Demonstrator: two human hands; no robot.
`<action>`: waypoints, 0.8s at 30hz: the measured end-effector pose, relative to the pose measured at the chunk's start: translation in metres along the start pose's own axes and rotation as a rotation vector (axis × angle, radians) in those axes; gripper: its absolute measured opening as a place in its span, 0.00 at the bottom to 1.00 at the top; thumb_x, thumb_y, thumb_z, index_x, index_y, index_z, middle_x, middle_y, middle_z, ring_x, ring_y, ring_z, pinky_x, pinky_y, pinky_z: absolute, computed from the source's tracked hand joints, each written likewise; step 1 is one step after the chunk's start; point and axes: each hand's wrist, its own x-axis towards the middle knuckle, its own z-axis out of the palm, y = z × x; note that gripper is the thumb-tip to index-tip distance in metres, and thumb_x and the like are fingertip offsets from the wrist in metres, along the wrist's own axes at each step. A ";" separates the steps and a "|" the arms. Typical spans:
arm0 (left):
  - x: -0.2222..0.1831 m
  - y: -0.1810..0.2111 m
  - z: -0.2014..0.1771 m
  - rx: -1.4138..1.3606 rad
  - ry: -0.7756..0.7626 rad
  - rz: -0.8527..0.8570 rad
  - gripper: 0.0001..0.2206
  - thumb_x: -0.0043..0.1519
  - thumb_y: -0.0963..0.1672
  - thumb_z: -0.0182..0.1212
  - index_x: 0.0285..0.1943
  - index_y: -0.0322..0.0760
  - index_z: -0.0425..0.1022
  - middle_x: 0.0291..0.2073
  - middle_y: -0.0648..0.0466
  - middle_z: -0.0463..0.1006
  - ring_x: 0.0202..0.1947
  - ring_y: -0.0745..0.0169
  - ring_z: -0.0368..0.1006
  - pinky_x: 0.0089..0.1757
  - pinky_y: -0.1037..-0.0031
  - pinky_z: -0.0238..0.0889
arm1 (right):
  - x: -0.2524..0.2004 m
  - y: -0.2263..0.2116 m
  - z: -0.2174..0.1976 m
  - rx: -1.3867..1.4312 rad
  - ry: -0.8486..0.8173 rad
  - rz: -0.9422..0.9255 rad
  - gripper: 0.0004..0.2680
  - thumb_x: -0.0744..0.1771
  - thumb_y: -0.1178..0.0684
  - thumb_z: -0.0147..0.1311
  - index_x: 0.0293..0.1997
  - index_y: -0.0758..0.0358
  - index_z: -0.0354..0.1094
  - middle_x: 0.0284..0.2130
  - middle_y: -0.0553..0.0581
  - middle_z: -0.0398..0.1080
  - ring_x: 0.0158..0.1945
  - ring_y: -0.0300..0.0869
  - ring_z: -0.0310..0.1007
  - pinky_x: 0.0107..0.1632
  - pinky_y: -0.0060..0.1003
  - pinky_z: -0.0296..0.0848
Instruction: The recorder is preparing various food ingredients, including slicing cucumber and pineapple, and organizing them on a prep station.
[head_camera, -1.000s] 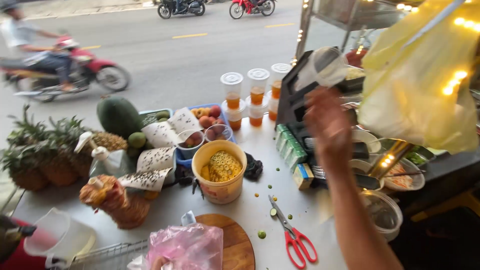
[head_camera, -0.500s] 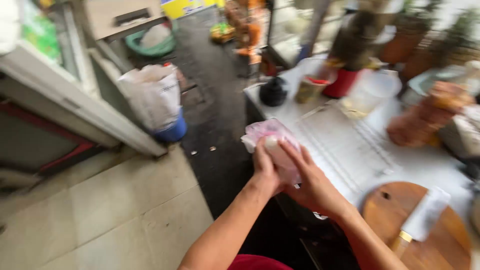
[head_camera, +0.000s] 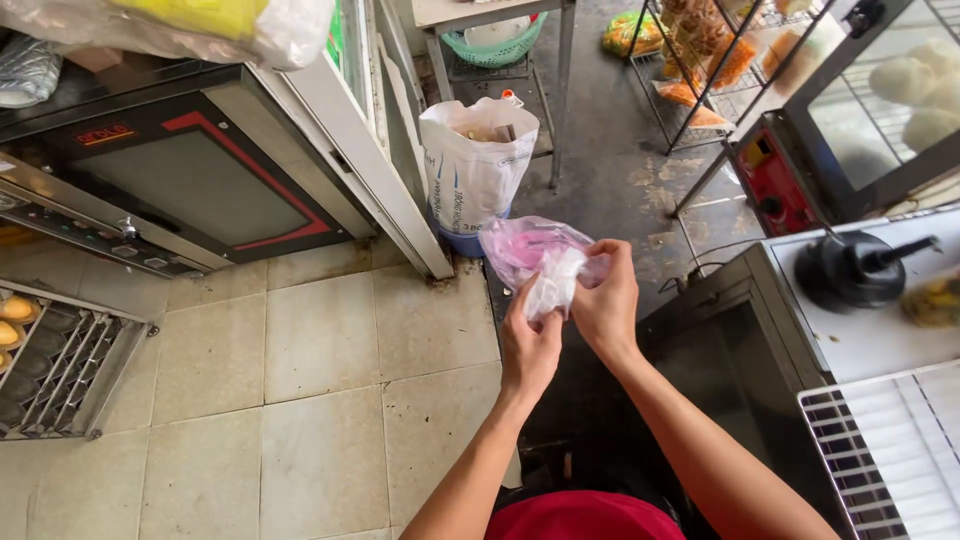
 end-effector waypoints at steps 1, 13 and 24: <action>0.016 -0.008 -0.009 0.182 0.060 0.045 0.22 0.58 0.39 0.58 0.64 0.37 0.67 0.53 0.48 0.78 0.50 0.52 0.79 0.47 0.65 0.73 | 0.009 0.008 0.020 -0.057 -0.069 -0.056 0.18 0.63 0.57 0.67 0.55 0.67 0.64 0.45 0.62 0.73 0.41 0.43 0.75 0.43 0.35 0.75; 0.251 -0.066 -0.077 0.024 -0.086 -0.303 0.31 0.62 0.42 0.58 0.75 0.48 0.53 0.60 0.38 0.73 0.55 0.49 0.74 0.52 0.59 0.68 | 0.233 0.059 0.163 0.123 -0.588 -0.334 0.19 0.65 0.59 0.62 0.64 0.62 0.69 0.59 0.62 0.68 0.58 0.44 0.71 0.56 0.36 0.71; 0.324 -0.083 -0.097 0.103 0.095 -0.697 0.26 0.65 0.48 0.53 0.74 0.40 0.64 0.61 0.47 0.79 0.57 0.57 0.77 0.54 0.68 0.68 | 0.481 0.197 0.364 -0.129 0.020 -0.040 0.13 0.66 0.51 0.62 0.55 0.62 0.71 0.48 0.63 0.75 0.54 0.51 0.71 0.58 0.46 0.71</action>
